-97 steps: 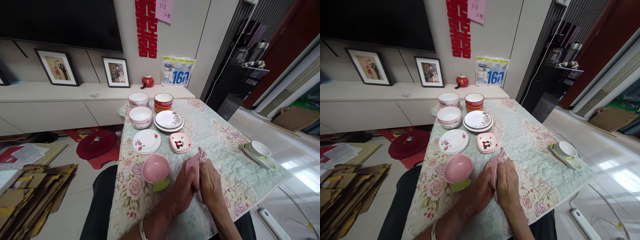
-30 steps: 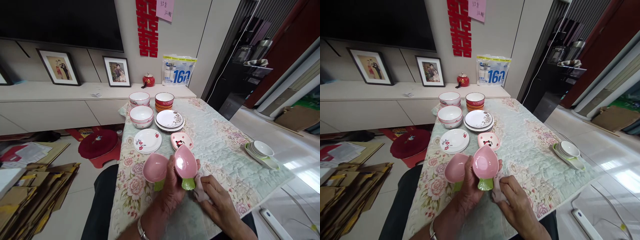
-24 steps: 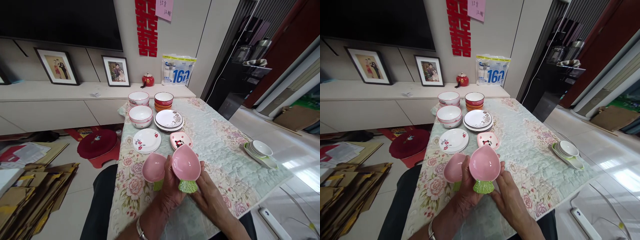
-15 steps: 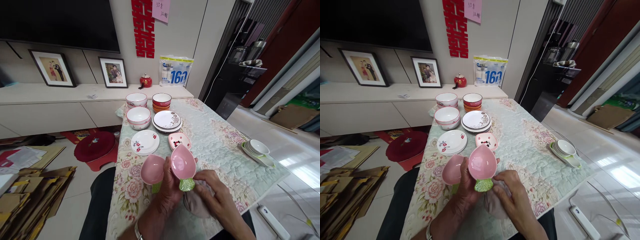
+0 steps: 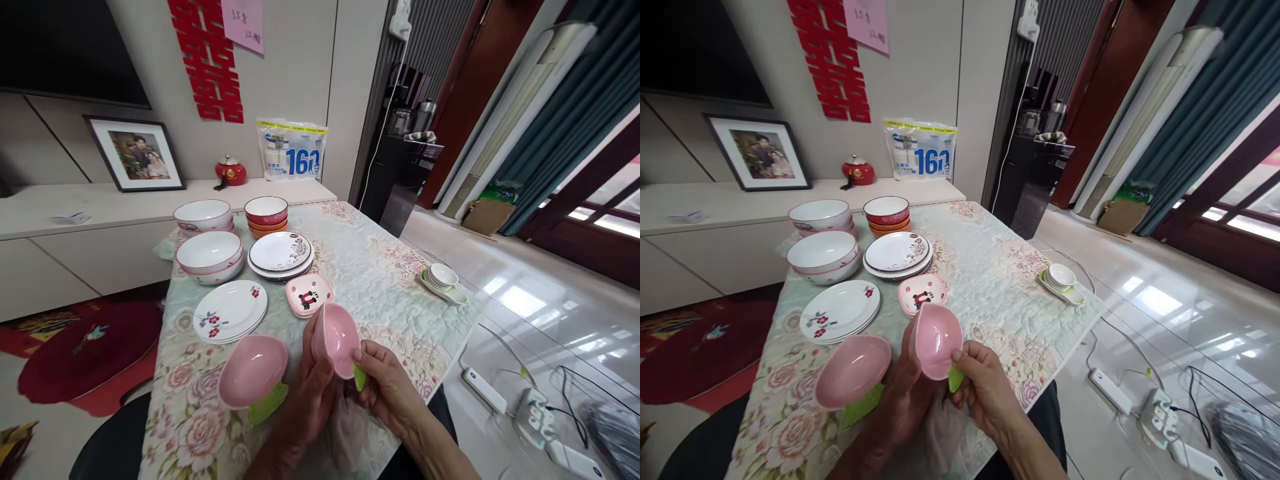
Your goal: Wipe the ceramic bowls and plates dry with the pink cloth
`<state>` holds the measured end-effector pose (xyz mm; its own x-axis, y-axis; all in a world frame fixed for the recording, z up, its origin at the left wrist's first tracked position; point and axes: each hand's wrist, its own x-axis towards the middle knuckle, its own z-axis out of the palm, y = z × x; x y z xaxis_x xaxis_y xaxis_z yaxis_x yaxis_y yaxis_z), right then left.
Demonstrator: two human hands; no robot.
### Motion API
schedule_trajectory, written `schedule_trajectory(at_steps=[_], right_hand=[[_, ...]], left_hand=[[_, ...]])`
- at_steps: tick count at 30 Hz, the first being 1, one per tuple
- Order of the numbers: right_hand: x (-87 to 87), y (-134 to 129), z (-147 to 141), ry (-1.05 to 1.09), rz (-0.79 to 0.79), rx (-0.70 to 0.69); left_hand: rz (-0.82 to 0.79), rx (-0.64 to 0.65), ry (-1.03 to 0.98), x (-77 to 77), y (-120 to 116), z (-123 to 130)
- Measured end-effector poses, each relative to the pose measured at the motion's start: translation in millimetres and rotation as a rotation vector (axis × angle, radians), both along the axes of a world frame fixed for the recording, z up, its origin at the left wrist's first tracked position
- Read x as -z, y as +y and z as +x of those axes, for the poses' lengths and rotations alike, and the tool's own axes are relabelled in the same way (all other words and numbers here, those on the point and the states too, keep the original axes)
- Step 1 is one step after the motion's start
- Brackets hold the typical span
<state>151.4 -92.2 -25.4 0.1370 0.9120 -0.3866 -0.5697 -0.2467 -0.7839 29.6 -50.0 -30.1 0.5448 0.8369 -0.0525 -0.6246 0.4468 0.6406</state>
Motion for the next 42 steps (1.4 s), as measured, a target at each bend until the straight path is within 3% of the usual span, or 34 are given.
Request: schedule_trajectory(at_steps=[3, 8, 14, 18, 27, 42], right_hand=[[-5.3, -0.4, 23.1, -0.084, -0.013, 0.098], [-10.0, -1.3, 86.9, -0.33, -0.011, 0.283], [-0.1, -3.1, 173.7, -0.481, -0.056, 0.473], [8.5, -2.7, 208.4, -0.525, -0.105, 0.514], [18.3, -2.9, 233.8, -0.513, -0.149, 0.437], [13.7, -1.2, 231.1, -0.479, -0.179, 0.367]], left_hand=[[0.047, 0.019, -0.021, 2.8, -2.2, 6.0], [0.029, 0.085, 0.165, 6.8, -1.7, 5.6], [0.033, 0.113, 0.218, 15.5, 2.0, 5.7], [0.031, 0.113, 0.259, 12.5, 2.4, 6.9], [0.006, 0.113, 0.291, 12.6, 2.9, 7.2], [0.008, 0.083, 0.342, 9.1, 0.9, 9.3]])
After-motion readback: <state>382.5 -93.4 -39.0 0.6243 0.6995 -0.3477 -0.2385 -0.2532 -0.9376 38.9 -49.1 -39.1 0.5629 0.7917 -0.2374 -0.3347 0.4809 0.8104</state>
